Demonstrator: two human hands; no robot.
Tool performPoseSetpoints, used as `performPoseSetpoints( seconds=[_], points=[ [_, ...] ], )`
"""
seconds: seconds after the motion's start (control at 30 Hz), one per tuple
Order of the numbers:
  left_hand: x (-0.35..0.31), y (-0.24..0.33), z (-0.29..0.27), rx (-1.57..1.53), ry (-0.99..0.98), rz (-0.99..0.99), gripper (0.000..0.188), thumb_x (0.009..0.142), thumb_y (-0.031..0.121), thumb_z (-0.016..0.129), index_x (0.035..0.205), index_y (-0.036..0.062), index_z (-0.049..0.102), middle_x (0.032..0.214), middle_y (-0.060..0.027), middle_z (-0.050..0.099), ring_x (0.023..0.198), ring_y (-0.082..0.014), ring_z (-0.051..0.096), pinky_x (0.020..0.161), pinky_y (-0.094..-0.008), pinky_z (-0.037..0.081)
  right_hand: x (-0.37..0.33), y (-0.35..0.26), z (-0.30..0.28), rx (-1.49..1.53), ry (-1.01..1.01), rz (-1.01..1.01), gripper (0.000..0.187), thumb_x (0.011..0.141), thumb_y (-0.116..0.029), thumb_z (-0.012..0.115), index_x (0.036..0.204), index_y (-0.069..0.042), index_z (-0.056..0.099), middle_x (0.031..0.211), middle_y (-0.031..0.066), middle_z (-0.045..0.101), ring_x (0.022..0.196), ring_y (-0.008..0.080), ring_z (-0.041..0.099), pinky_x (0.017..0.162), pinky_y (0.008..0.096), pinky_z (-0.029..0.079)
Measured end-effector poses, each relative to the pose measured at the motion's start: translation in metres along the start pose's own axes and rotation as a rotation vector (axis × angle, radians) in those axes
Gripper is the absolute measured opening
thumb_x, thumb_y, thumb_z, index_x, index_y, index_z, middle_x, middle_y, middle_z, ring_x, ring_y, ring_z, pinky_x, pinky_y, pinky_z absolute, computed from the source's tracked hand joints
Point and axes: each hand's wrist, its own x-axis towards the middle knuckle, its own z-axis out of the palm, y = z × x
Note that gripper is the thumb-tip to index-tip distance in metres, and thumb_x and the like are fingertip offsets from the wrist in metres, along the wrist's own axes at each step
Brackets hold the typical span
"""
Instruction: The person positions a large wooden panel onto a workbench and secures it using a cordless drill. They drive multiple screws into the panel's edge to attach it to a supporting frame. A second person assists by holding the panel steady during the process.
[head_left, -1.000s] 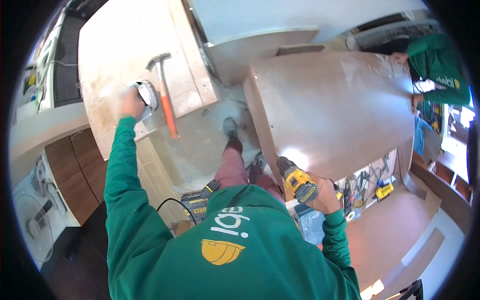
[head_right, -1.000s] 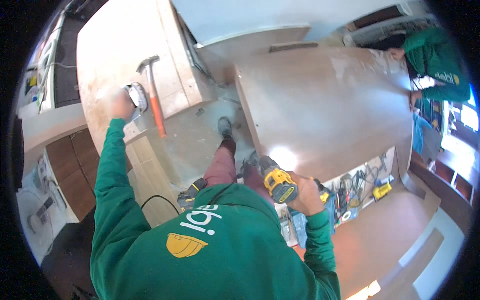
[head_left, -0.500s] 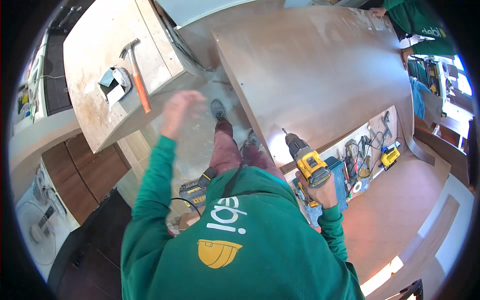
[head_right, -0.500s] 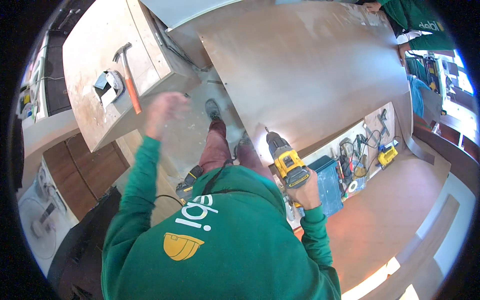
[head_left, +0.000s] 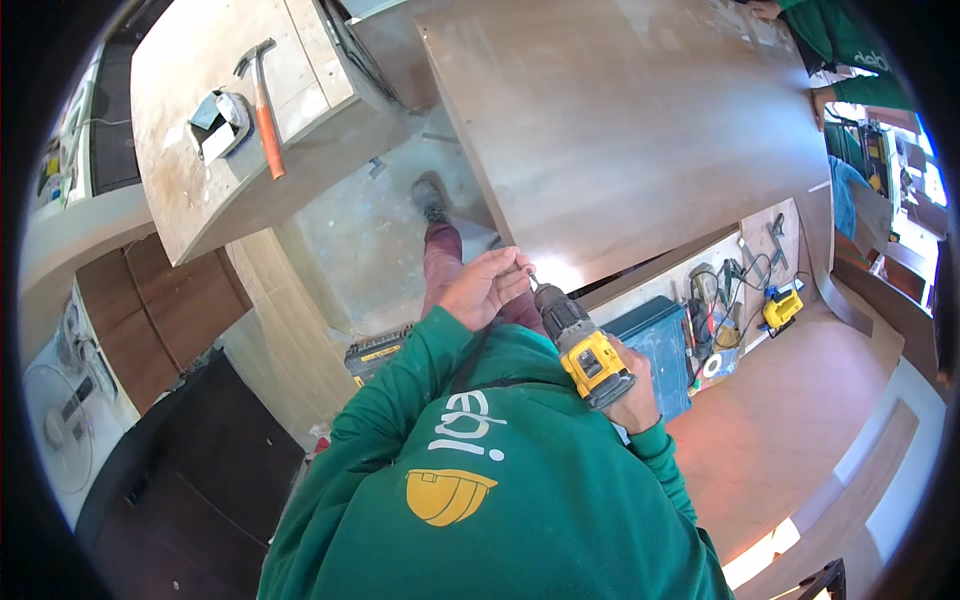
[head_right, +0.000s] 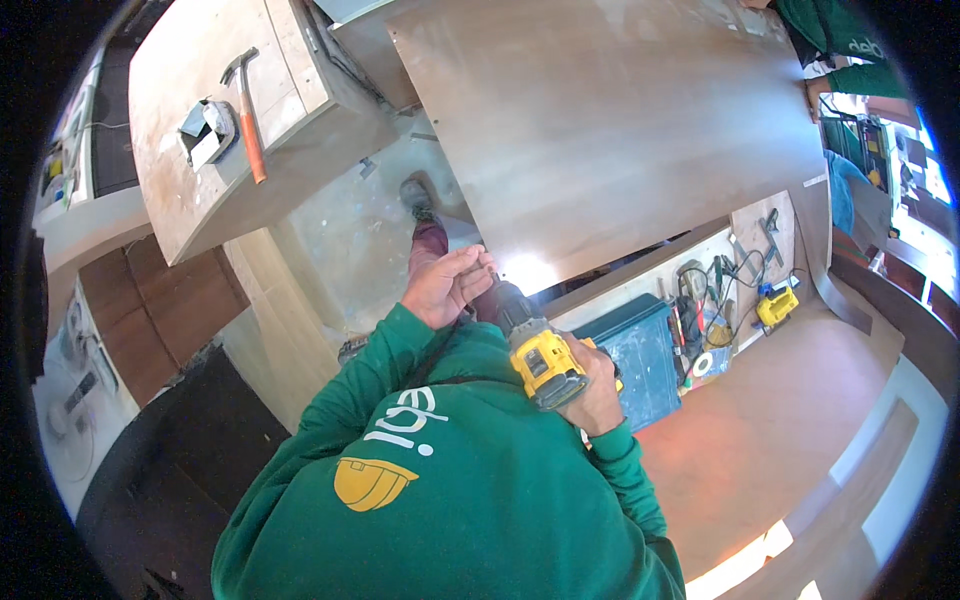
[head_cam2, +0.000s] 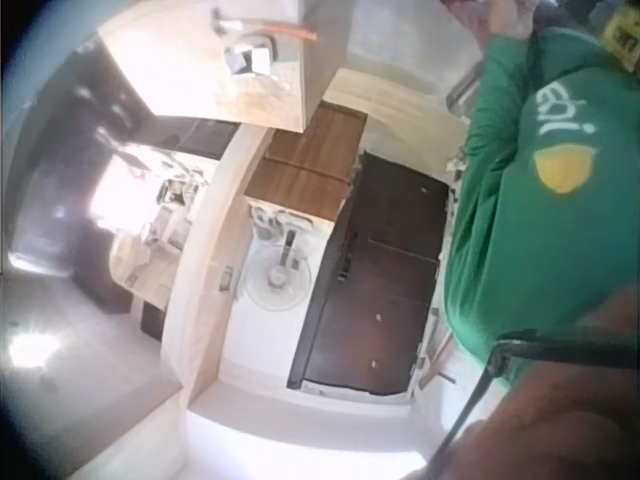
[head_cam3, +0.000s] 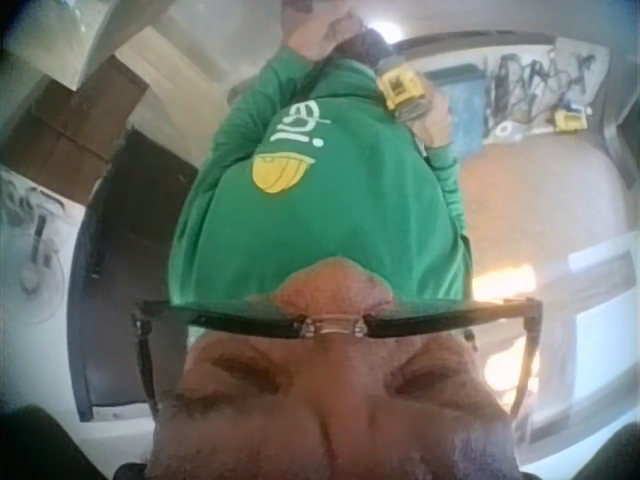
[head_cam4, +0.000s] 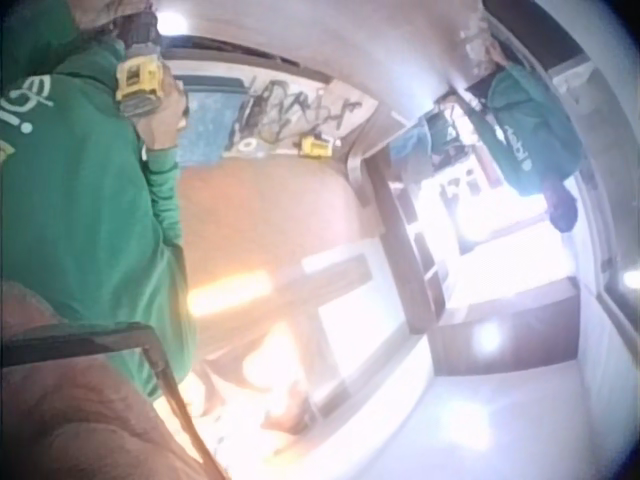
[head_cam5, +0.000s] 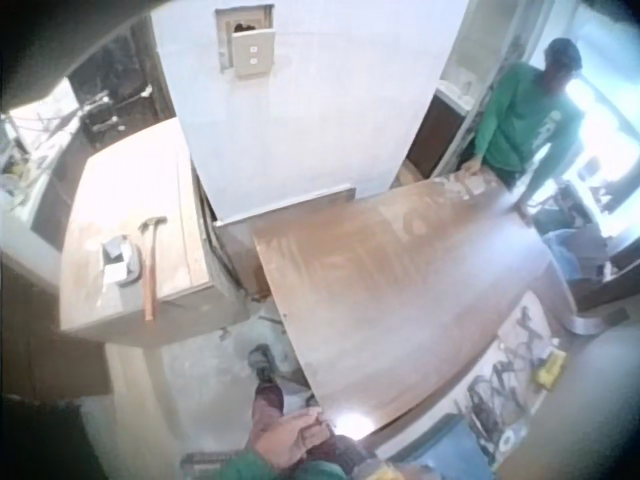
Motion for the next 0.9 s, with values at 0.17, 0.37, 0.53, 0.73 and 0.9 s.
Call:
performPoseSetpoints(
  seconds=[0.17,0.37,0.53,0.73,0.9],
  points=[
    [-0.002,-0.003,0.003,0.029,-0.017,0.012,0.017,0.103,0.02,0.061,0.113,0.0062,0.063,0.105,-0.0072,0.072,0.1,-0.0175,0.072,0.085,-0.0305,0.063,0.003,-0.002,-0.008,-0.022,-0.022,-0.033,0.054,0.069,-0.018,0.086,0.118,-0.006,0.068,0.097,0.0145,0.074,0.087,0.0347,0.072,0.076,0.0397,0.058],
    [0.011,-0.008,0.006,0.065,-0.047,0.032,0.015,0.105,0.023,0.059,0.11,0.0099,0.062,0.105,-0.0045,0.069,0.1,-0.0181,0.07,0.084,-0.0297,0.06,0.013,0.003,-0.012,-0.031,-0.037,-0.032,0.053,0.07,-0.017,0.085,0.118,-0.005,0.067,0.096,0.0152,0.074,0.086,0.0364,0.072,0.076,0.0407,0.057],
    [0.018,-0.003,0.011,0.057,-0.009,0.026,0.013,0.105,0.024,0.058,0.111,0.0134,0.059,0.106,-0.0028,0.067,0.105,-0.0195,0.068,0.089,-0.0325,0.058,0.023,0.007,-0.007,-0.016,-0.039,0.029,0.05,0.07,-0.016,0.084,0.115,-0.004,0.067,0.093,0.0165,0.074,0.084,0.038,0.071,0.075,0.0417,0.057],
    [0.03,0.017,0.026,0.012,0.012,0.05,0.012,0.105,0.022,0.057,0.113,0.0125,0.058,0.109,-0.0038,0.066,0.108,-0.0203,0.067,0.094,-0.0351,0.054,0.044,0.017,0.001,0.006,-0.05,0.045,0.041,0.074,-0.015,0.082,0.11,-0.002,0.068,0.093,0.0168,0.074,0.087,0.0367,0.073,0.076,0.0376,0.057],
    [0.042,0.028,0.032,-0.104,-0.027,0.111,0.016,0.107,0.02,0.051,0.115,0.0063,0.054,0.113,-0.0115,0.064,0.11,-0.024,0.066,0.097,-0.0387,0.056,0.073,0.002,0.002,-0.096,-0.039,-0.019,0.029,0.077,-0.013,0.08,0.102,-0.002,0.07,0.091,0.0158,0.074,0.083,0.0345,0.073,0.074,0.0366,0.057]
  ],
)
